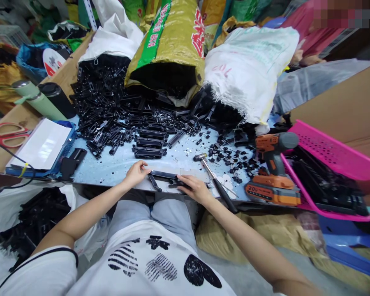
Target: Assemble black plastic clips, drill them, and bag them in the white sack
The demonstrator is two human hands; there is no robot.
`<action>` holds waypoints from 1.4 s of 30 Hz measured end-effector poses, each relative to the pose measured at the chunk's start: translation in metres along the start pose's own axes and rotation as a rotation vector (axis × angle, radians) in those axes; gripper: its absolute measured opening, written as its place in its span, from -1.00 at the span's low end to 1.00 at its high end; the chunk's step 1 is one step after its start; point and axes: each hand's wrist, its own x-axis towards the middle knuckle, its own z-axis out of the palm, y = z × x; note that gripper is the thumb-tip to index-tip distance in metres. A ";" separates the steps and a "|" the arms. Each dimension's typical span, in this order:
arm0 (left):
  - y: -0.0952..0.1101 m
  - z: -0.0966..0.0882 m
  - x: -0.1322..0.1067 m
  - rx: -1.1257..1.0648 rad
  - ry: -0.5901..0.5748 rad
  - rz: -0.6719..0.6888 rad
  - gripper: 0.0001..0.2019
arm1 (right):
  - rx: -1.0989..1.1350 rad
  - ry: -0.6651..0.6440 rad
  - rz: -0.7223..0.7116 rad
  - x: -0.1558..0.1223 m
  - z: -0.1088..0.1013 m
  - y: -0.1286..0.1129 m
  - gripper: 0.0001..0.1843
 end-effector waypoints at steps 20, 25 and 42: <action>0.080 -0.027 -0.066 -0.285 -0.163 0.692 -0.37 | 0.755 -0.035 -0.389 0.033 -0.064 -0.085 -0.44; 0.093 -0.011 -0.097 -0.431 0.021 0.658 -0.28 | 0.799 0.198 -0.135 0.035 0.008 -0.122 -0.42; -0.003 0.015 0.026 0.647 0.115 0.518 -0.68 | 0.010 0.424 0.379 0.309 -0.022 0.125 -0.64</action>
